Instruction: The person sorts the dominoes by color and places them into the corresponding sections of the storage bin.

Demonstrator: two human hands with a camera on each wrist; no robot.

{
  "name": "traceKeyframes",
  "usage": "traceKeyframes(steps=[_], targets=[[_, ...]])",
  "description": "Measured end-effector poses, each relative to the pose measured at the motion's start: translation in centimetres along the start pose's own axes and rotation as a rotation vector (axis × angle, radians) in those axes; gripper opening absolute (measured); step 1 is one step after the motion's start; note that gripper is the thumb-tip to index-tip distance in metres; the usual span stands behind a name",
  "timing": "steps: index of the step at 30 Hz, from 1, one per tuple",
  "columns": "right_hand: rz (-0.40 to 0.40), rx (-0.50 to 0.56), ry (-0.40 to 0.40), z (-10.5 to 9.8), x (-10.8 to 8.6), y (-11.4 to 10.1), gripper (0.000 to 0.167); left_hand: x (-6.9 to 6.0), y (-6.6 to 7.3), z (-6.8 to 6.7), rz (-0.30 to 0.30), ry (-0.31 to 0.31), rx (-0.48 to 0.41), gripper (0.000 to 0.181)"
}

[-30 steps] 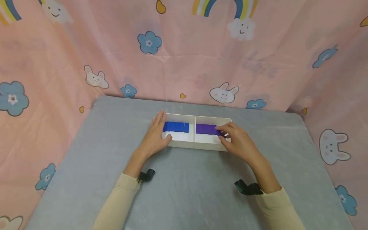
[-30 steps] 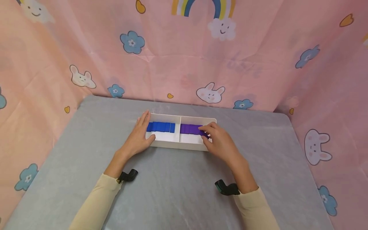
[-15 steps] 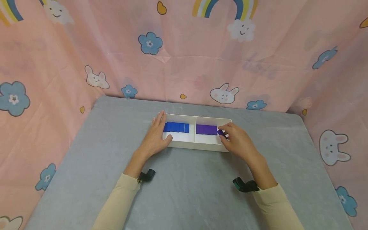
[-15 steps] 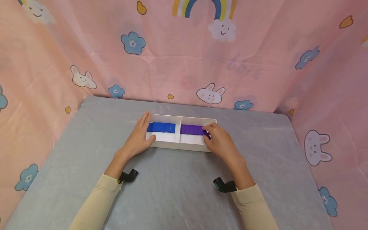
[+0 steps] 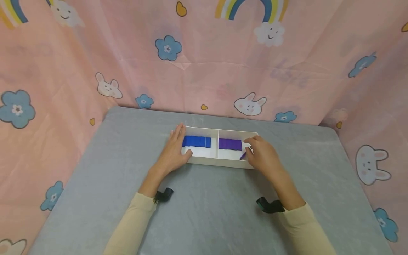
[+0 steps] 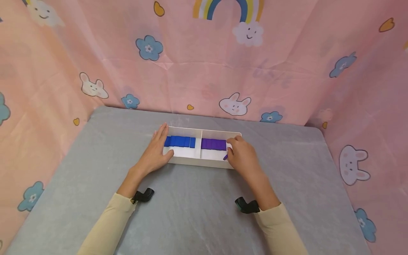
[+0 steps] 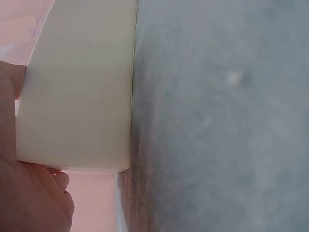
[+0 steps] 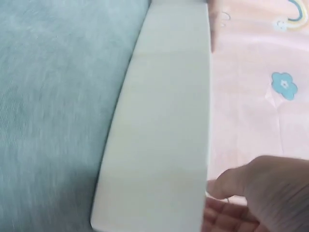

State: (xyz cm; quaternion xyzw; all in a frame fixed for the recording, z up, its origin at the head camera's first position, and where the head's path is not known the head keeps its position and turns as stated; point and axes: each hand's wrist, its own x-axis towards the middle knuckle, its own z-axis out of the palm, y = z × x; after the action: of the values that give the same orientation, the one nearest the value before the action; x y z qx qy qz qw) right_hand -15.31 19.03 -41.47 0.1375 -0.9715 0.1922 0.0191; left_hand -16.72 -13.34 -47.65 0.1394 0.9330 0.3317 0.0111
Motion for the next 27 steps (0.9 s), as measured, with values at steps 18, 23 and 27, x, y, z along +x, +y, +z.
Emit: traceKeyframes(steps=[18,23,27], targets=[[-0.026,-0.106,-0.34,-0.6,0.3,-1.1,0.036,0.1,0.0,0.1,0.011,0.004,0.009,0.094],[0.004,-0.093,-0.365,0.0,0.6,-1.1,0.033,0.0,0.0,0.2,0.01,0.007,0.008,0.094],[-0.028,-0.091,-0.335,0.2,0.6,-1.2,0.03,0.0,0.0,0.1,0.009,0.006,0.006,0.095]])
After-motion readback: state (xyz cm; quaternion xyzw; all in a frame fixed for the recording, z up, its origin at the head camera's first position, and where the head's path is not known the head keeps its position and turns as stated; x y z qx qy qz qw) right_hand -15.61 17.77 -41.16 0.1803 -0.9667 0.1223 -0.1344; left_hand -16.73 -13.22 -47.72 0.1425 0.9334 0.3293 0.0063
